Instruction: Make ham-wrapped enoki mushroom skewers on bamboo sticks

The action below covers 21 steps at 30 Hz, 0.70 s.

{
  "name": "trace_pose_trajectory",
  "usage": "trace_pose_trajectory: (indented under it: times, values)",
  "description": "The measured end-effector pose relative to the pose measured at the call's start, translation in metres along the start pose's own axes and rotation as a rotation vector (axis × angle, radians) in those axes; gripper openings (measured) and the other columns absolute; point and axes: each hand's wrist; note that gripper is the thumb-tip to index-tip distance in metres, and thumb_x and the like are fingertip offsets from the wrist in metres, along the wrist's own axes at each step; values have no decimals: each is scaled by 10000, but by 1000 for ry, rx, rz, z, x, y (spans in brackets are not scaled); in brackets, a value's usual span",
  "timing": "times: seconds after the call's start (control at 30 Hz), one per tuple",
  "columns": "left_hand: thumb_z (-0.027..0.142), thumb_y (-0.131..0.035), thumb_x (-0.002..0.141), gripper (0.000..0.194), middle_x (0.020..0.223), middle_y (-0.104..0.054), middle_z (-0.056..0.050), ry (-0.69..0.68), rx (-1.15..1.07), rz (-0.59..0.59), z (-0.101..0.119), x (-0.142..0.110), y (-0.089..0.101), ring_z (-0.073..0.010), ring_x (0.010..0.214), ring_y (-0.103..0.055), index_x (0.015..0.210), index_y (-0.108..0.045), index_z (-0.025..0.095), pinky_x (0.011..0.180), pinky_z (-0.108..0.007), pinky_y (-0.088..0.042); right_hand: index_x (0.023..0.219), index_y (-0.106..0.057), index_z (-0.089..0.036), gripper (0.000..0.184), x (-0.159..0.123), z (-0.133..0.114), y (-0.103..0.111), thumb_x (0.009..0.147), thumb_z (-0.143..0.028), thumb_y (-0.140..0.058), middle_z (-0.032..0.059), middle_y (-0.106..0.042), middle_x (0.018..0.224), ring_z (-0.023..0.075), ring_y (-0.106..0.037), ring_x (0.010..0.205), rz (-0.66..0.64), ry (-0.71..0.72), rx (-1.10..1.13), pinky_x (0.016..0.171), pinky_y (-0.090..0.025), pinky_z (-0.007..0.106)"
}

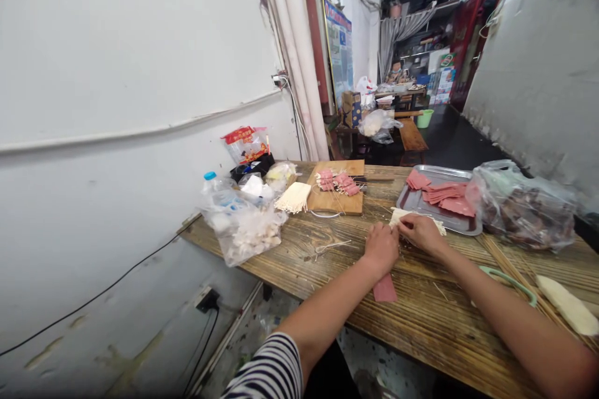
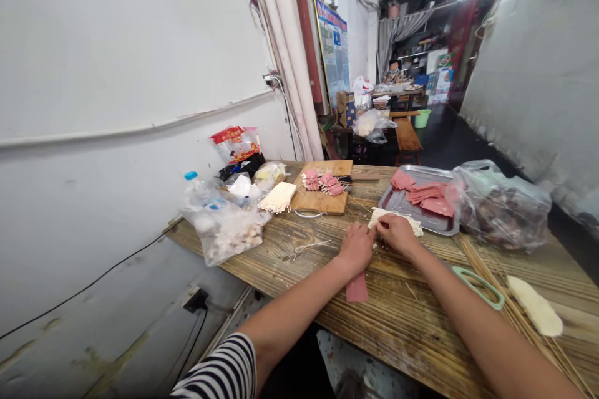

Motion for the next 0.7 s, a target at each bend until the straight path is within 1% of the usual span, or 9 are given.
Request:
trace_pose_trajectory:
  times: [0.13,0.23,0.3,0.37,0.47,0.53,0.63,0.7]
  values:
    - [195,-330,961,358,1059,-613,-138,12,9,-43,-4,4,0,-273,1025,-474,1229,-564,165,858,-389,-400,631,-646,-175,265,-1,-2,1,756,-325,-467,54,-667,702,151,-540,647,12,-10,57,627,-368,244]
    - [206,-345,959,358,1035,-622,-129,31,-4,-64,-6,8,-1,-274,1027,-478,1235,-572,201,851,-381,-402,700,-669,-168,297,-3,-3,5,787,-357,-457,61,-678,714,158,-547,647,45,-48,101,630,-391,255]
    - [219,-382,949,345,1029,-628,-128,33,-7,-66,-6,9,-1,-278,1034,-479,1235,-575,214,855,-382,-402,801,-690,-163,337,-5,-2,13,808,-392,-443,66,-694,764,164,-560,664,88,-91,158,634,-410,265]
    - [234,-432,933,338,1038,-633,-131,30,-9,-74,-7,9,-1,-278,1044,-479,1240,-571,213,870,-384,-400,836,-693,-169,350,-8,1,25,795,-442,-478,50,-686,755,162,-553,656,153,-156,283,613,-414,264]
    - [239,-482,909,351,1060,-641,-140,33,-17,-104,-6,9,2,-280,1062,-482,1248,-568,206,888,-384,-400,745,-671,-174,338,-12,6,46,732,-497,-576,2,-595,609,126,-479,568,254,-257,527,543,-371,243]
    - [226,-507,890,340,1061,-646,-144,47,-25,-107,-5,9,6,-283,1066,-488,1219,-591,206,890,-387,-404,673,-643,-171,333,-13,8,57,698,-502,-616,-19,-536,553,105,-435,532,275,-289,639,518,-342,235]
    - [182,-532,857,301,1022,-664,-145,60,-38,-78,-4,11,11,-284,1061,-505,1136,-645,196,891,-390,-410,606,-609,-173,330,-14,7,65,642,-496,-667,-27,-515,532,94,-421,521,261,-317,751,511,-333,231]
    - [162,-536,847,304,1008,-676,-139,52,-41,-56,-4,12,14,-277,1055,-522,1123,-661,196,892,-380,-417,602,-605,-174,330,-14,4,66,624,-494,-682,-28,-514,530,94,-423,518,220,-335,796,509,-332,233]
Point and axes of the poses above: each hand's wrist, its own x-axis towards the middle knuckle, its own y-axis out of the back of the hand, z = x × y
